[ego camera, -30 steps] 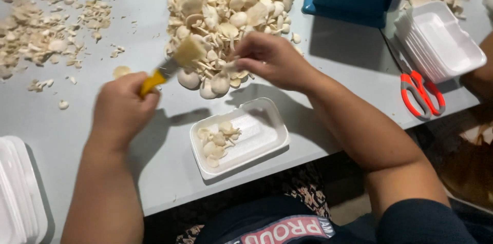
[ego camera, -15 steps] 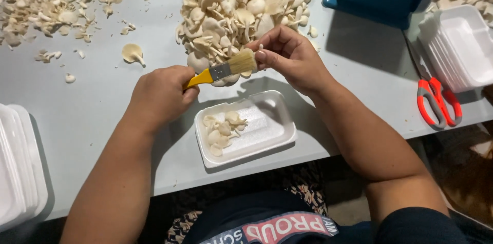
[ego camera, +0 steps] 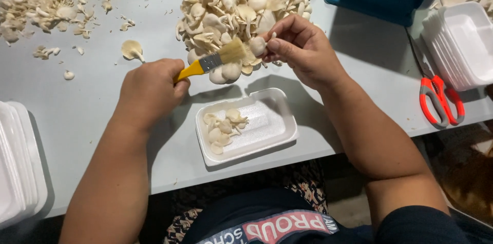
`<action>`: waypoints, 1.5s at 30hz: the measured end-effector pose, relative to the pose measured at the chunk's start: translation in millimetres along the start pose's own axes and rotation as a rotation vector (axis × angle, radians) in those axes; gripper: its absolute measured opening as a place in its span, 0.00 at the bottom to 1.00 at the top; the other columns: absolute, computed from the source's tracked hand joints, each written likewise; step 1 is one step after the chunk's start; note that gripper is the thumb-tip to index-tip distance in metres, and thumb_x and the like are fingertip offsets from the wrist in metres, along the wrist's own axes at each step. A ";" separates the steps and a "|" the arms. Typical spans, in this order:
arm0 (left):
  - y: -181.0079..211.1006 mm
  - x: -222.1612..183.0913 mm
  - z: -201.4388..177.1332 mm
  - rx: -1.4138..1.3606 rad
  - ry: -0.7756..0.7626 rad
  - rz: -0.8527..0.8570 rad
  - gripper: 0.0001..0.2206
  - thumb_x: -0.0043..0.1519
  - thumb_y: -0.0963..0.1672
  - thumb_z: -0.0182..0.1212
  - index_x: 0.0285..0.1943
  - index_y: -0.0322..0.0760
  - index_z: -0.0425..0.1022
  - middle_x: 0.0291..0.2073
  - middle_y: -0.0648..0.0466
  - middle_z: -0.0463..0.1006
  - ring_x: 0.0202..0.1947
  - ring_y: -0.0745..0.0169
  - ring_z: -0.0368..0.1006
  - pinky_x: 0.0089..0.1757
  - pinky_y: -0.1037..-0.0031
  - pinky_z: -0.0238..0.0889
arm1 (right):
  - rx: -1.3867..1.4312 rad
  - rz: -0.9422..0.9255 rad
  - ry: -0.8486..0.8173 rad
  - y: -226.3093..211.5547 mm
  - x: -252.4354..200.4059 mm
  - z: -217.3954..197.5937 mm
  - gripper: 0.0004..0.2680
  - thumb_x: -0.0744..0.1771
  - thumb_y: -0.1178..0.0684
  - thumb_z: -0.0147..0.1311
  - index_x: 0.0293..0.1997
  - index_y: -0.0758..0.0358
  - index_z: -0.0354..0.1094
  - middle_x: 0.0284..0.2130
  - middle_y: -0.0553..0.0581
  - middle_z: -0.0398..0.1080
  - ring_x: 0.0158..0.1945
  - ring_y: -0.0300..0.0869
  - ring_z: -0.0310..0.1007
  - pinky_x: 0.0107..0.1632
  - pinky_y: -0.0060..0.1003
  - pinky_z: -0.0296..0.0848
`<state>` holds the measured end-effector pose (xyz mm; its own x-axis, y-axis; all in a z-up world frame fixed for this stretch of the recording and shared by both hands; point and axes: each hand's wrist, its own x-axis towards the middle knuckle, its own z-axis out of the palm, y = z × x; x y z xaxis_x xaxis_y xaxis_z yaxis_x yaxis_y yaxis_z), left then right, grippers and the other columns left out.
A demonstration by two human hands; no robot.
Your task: The person cleans mushrooms by hand and with a brush, placing the cleaned items into a white tray.
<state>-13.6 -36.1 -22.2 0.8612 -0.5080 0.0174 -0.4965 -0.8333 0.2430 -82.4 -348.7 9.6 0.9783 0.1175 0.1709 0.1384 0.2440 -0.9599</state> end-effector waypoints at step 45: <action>-7.2 -0.6 -6.9 -0.078 0.054 0.082 0.07 0.61 0.44 0.59 0.30 0.41 0.68 0.24 0.54 0.73 0.27 0.46 0.68 0.27 0.56 0.58 | -0.999 -0.119 -0.830 1.6 -28.3 62.1 0.04 0.67 0.49 0.62 0.44 0.49 0.78 0.35 0.50 0.68 0.37 0.44 0.69 0.44 0.38 0.67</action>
<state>-9.8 -28.3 -17.3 0.8236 -0.5596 0.0924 -0.5575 -0.7686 0.3136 -119.4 -291.8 17.1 0.6153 0.7883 0.0068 0.6224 -0.4805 -0.6179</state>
